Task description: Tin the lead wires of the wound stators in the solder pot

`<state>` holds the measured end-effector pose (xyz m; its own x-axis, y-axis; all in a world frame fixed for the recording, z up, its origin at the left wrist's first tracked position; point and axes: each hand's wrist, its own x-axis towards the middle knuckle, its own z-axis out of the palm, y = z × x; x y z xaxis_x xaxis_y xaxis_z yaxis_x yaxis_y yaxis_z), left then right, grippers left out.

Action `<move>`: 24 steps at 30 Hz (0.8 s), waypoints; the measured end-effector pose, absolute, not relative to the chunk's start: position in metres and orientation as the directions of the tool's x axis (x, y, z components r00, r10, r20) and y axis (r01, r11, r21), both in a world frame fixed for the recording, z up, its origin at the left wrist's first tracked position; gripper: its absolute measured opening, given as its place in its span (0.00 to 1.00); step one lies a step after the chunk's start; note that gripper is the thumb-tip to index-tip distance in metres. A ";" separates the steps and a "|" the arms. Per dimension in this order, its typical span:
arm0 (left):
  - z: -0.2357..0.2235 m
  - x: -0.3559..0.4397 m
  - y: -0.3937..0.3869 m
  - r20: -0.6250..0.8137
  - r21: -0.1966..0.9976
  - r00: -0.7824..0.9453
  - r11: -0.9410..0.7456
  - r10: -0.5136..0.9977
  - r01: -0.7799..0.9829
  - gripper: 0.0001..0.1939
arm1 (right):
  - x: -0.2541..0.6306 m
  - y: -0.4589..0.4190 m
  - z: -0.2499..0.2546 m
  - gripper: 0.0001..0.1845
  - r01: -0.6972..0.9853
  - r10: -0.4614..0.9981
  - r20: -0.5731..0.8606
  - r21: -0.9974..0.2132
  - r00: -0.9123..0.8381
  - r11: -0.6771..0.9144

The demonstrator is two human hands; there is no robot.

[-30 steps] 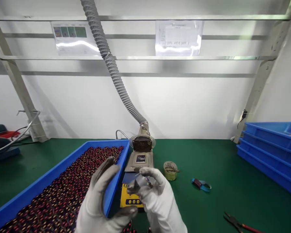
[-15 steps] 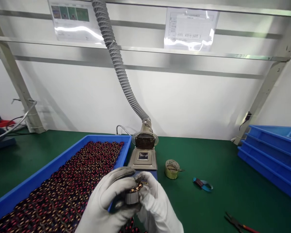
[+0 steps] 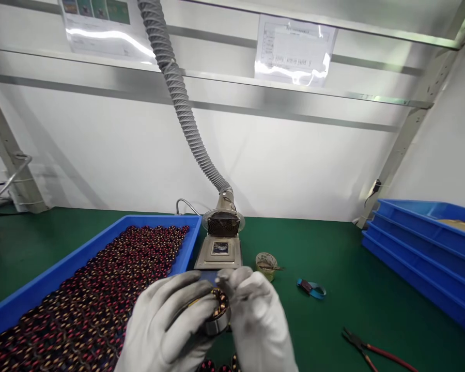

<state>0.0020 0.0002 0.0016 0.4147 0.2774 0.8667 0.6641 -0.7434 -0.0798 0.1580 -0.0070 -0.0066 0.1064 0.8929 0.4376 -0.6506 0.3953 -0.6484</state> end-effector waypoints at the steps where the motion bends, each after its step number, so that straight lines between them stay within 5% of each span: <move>1: 0.003 0.001 0.000 0.870 -0.087 0.409 -0.729 0.277 0.679 0.12 | 0.160 -0.008 -0.004 0.06 -0.706 0.911 0.387 -0.605 0.143 0.368; 4: 0.004 -0.003 -0.001 0.880 -0.095 0.387 -0.695 0.276 0.713 0.12 | 0.161 -0.012 -0.001 0.08 -0.688 0.929 0.324 -0.633 0.181 0.355; 8: -0.002 -0.002 -0.002 0.883 -0.081 0.376 -0.697 0.282 0.712 0.15 | 0.147 -0.011 -0.007 0.20 -0.601 0.976 0.219 -0.781 -0.008 0.170; 13: -0.004 0.000 0.000 0.784 0.313 0.324 -0.789 0.529 0.528 0.21 | 0.135 -0.008 -0.007 0.17 -0.644 0.981 0.141 -0.765 -0.130 0.025; 17: 0.000 -0.002 0.003 0.771 0.523 0.299 -0.827 0.563 0.209 0.16 | 0.134 -0.008 -0.007 0.19 -0.672 0.980 0.132 -0.740 -0.149 -0.003; 24: 0.005 -0.009 -0.004 0.454 0.891 -0.142 -0.453 0.880 0.043 0.05 | 0.137 -0.012 -0.010 0.23 -0.753 0.917 0.129 -0.619 -0.377 -0.223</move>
<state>-0.0088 -0.0038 0.0046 -0.1419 0.8797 0.4539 0.0430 -0.4527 0.8906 0.1373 -0.0125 -0.0100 -0.3767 0.9174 0.1285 -0.7534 -0.2227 -0.6187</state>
